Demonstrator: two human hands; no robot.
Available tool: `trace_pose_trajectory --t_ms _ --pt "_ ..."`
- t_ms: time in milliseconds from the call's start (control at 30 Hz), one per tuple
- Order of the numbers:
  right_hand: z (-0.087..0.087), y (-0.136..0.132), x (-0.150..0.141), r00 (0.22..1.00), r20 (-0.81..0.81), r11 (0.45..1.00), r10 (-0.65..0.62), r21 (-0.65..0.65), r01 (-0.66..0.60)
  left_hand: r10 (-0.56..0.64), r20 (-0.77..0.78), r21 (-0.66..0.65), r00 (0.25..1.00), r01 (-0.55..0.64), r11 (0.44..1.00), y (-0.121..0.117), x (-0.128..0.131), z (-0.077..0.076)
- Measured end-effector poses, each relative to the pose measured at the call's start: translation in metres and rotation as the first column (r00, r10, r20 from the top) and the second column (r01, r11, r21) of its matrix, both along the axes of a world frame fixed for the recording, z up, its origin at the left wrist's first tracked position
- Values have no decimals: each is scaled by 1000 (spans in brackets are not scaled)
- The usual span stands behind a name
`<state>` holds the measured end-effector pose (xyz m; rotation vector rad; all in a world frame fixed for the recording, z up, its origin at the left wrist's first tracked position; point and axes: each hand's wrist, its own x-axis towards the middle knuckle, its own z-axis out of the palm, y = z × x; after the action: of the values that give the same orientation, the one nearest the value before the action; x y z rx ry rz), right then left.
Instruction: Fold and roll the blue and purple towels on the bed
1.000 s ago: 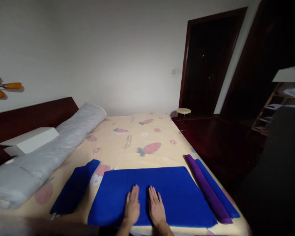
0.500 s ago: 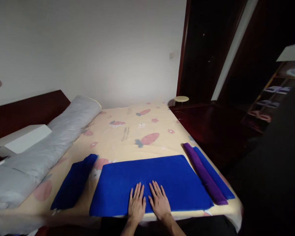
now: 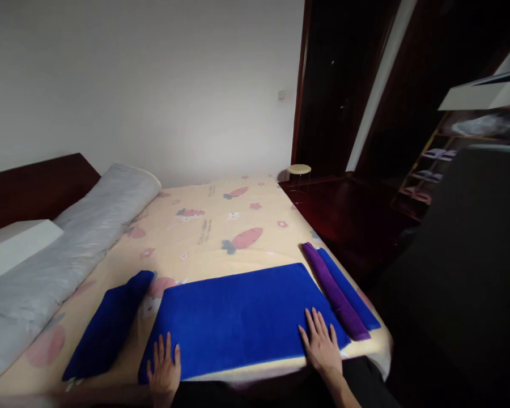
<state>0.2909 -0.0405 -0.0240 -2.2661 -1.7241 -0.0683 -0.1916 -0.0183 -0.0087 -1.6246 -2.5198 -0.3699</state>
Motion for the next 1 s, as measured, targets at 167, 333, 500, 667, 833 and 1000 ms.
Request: trace_pose_trajectory --t_ms 167,333,500,667,833,1000 --pt "-3 -13 36 999 -32 999 -27 -33 26 -68 36 5 997 68 998 -5 -34 -8" --pt "-12 -14 46 997 -67 999 -43 -18 42 -187 29 -109 982 189 976 11 -72 2" --pt "-6 17 6 997 -73 997 10 76 -4 -362 -68 5 930 363 932 52 -50 44" --pt "33 64 -99 893 -222 919 391 35 -393 -614 -69 -13 786 615 788 78 81 48" --pt "46 89 -142 741 -297 770 602 -29 -637 -693 56 -169 718 691 703 80 175 20" --pt "29 90 -60 894 -193 907 403 -47 -419 -518 9 -216 856 507 834 80 108 13"
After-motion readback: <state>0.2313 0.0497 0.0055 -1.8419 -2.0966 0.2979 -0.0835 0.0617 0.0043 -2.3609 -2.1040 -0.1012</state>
